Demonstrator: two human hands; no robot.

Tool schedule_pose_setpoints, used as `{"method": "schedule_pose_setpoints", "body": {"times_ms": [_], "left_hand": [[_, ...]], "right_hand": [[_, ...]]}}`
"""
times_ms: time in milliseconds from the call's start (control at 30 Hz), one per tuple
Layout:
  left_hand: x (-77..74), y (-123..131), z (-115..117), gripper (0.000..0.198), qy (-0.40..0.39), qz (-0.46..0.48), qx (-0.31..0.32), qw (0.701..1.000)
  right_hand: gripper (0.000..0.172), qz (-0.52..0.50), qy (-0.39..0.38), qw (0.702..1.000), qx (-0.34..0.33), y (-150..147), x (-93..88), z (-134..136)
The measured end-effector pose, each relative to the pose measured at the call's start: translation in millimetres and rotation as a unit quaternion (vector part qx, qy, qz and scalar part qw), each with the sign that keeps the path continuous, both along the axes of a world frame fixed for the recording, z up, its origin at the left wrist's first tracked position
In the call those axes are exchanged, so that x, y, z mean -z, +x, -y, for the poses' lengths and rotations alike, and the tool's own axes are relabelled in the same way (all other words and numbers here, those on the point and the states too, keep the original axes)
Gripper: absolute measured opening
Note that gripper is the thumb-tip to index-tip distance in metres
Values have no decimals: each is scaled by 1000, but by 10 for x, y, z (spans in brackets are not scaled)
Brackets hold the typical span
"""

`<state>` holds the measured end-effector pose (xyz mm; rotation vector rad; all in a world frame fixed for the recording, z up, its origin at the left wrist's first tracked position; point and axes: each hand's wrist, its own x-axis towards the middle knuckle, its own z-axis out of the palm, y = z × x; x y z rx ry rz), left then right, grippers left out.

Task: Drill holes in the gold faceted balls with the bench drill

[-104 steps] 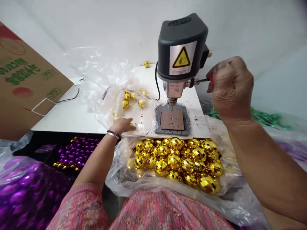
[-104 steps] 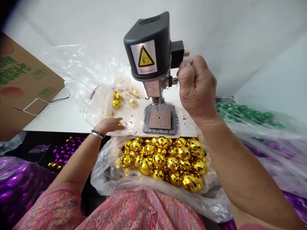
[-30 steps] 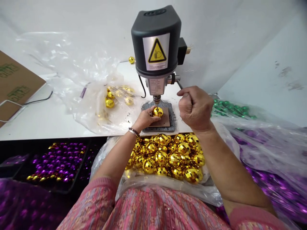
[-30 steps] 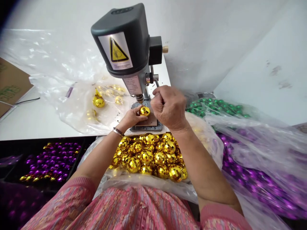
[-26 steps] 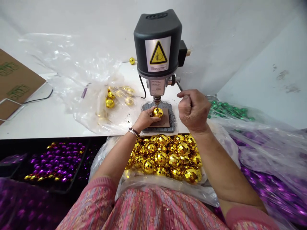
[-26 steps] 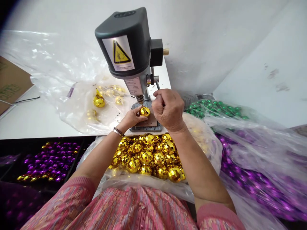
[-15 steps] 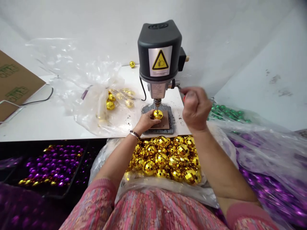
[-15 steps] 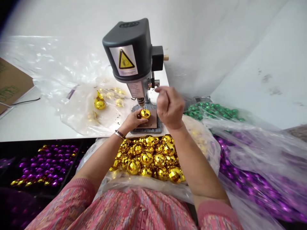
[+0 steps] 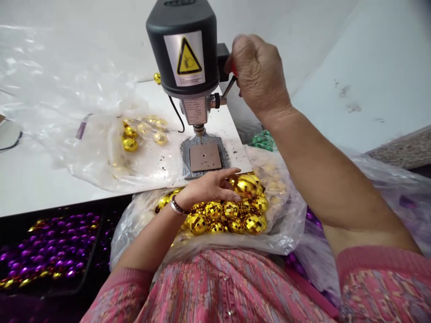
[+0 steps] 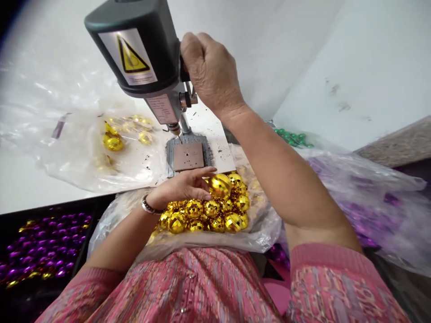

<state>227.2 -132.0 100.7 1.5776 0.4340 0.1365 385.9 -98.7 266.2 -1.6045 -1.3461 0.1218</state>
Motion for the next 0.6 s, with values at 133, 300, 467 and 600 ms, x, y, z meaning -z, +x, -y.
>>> {"method": "schedule_pose_setpoints", "body": {"times_ms": [133,300,467,600], "left_hand": [[-94,-129,-76,73,123,-28,-96,987],[-30,-939,-839,43,224,-112,-362,898],[-25,-1789,-1467,49,311,-414,-437,735],[-14,-2022,-1477,51,335,-583,-336,660]], "right_hand": [[40,17,1,1000,14,11,40,-23],[36,-11,56,998,12,69,192,-87],[31,-25,125,992,-1,141,336,-150],[33,-6,146,989,-12,163,383,-152]]}}
